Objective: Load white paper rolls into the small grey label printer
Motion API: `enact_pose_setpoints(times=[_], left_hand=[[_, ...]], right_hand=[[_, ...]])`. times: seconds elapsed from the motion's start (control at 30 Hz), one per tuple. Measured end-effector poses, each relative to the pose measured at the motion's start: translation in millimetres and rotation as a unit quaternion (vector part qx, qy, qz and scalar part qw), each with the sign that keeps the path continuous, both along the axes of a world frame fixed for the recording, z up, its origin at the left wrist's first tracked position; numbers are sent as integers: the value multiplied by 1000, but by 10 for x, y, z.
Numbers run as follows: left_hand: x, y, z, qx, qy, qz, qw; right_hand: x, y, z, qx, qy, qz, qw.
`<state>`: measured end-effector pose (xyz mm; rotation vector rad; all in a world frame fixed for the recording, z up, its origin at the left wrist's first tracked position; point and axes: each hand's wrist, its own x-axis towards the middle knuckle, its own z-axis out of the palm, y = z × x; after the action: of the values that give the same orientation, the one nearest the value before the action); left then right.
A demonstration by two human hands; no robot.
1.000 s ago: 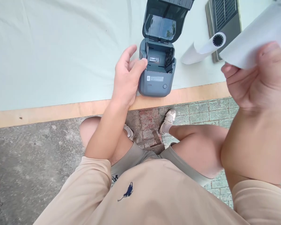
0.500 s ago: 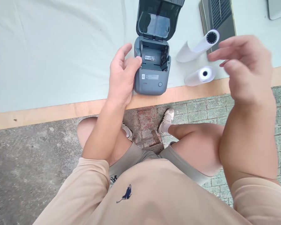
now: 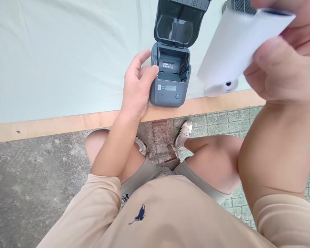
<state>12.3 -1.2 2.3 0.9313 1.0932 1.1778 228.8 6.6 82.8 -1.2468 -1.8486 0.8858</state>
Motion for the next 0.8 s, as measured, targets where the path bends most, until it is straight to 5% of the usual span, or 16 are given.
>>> enact_pose_setpoints(times=[0.07,0.13,0.3,0.47,0.8], left_hand=[[1,0,2,20,-9,-15,1000],[0,4,-22,37,-8,-21,999],[-11,29,-155,68,-39,-24,997],[-23,33,-184,86,-58,-41,994],[-12,-3,-98,74,-70,-42,994]], right_hand=[[-201,-89,116,-95,-37,100,990],[-390,-110,145,-77,-123,132,981],[-657,6,40,32,-306,54,950],[-763,54,14,22,-430,40,902],[-805,62,-95,48,-432,7,901]])
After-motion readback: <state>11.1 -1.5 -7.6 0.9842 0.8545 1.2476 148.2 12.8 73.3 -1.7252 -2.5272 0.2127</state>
